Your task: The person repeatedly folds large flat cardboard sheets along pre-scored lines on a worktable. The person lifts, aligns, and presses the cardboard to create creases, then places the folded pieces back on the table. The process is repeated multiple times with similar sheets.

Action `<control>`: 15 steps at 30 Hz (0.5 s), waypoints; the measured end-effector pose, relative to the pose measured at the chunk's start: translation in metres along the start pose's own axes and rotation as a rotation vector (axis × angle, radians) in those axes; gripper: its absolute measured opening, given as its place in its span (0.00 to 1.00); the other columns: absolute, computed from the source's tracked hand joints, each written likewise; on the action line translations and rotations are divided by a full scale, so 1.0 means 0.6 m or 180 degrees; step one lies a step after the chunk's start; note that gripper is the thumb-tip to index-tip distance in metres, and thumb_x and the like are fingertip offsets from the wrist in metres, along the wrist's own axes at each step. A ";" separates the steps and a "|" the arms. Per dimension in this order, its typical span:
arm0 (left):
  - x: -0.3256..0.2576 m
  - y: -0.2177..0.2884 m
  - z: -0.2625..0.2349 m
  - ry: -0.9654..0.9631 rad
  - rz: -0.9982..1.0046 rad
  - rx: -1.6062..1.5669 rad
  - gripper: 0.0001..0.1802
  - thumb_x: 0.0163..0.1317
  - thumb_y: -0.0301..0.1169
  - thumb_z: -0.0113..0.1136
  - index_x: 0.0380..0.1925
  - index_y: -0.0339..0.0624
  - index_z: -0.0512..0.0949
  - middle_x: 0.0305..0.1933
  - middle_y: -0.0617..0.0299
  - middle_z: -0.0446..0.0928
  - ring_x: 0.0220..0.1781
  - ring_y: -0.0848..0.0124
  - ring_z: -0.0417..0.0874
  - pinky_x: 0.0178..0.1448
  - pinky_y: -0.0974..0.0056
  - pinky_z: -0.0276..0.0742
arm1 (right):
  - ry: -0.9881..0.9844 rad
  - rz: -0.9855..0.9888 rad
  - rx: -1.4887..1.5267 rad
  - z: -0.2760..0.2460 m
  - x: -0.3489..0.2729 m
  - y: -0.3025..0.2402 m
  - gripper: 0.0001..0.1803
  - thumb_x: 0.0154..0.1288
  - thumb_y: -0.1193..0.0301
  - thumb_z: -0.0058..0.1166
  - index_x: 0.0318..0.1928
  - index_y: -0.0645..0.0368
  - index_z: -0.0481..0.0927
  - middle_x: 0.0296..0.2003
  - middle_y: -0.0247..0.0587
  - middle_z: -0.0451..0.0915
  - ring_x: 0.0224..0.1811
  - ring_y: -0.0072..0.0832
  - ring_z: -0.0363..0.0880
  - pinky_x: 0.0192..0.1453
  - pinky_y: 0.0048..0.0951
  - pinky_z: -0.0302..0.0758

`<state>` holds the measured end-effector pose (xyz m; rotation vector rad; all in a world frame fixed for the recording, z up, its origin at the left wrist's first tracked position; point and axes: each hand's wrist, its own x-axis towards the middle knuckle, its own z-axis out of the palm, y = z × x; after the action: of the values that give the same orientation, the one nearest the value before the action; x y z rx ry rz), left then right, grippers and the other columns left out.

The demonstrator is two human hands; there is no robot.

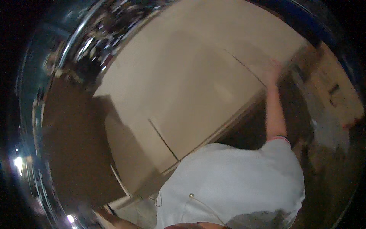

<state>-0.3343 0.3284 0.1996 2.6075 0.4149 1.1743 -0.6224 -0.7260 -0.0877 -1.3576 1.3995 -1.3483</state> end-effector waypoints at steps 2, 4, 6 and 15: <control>0.002 0.037 0.029 -0.0007 0.0193 0.0028 0.18 0.64 0.31 0.56 0.51 0.31 0.77 0.44 0.51 0.81 0.40 0.65 0.80 0.45 0.61 0.77 | 0.0412 -0.0311 -0.0914 0.014 -0.080 -0.027 0.28 0.60 0.62 0.57 0.58 0.62 0.71 0.58 0.48 0.72 0.61 0.37 0.68 0.67 0.39 0.63; 0.008 0.090 0.072 -0.0029 0.0358 0.0010 0.18 0.64 0.31 0.56 0.51 0.31 0.77 0.44 0.52 0.81 0.40 0.65 0.80 0.45 0.61 0.77 | 0.0531 -0.0163 -0.2008 0.031 -0.116 -0.039 0.40 0.55 0.57 0.60 0.65 0.62 0.62 0.66 0.62 0.57 0.69 0.53 0.55 0.72 0.45 0.55; 0.010 0.130 0.097 0.0013 0.0431 -0.0059 0.18 0.64 0.31 0.56 0.51 0.31 0.77 0.44 0.52 0.81 0.40 0.65 0.80 0.45 0.61 0.77 | 0.0253 0.0223 -0.1387 0.020 -0.100 -0.031 0.45 0.57 0.55 0.54 0.68 0.69 0.54 0.68 0.66 0.53 0.73 0.54 0.47 0.76 0.44 0.46; 0.020 0.180 0.141 0.0007 0.0479 -0.0153 0.18 0.64 0.31 0.56 0.51 0.32 0.77 0.43 0.52 0.81 0.39 0.65 0.80 0.44 0.61 0.77 | 0.0488 0.0892 -0.1882 -0.005 -0.036 -0.093 0.28 0.57 0.60 0.54 0.56 0.61 0.70 0.58 0.56 0.71 0.63 0.51 0.66 0.63 0.46 0.65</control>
<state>-0.2458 0.2231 0.1900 2.6344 0.1909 1.2175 -0.6117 -0.6979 -0.0360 -1.3607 2.1173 -0.8988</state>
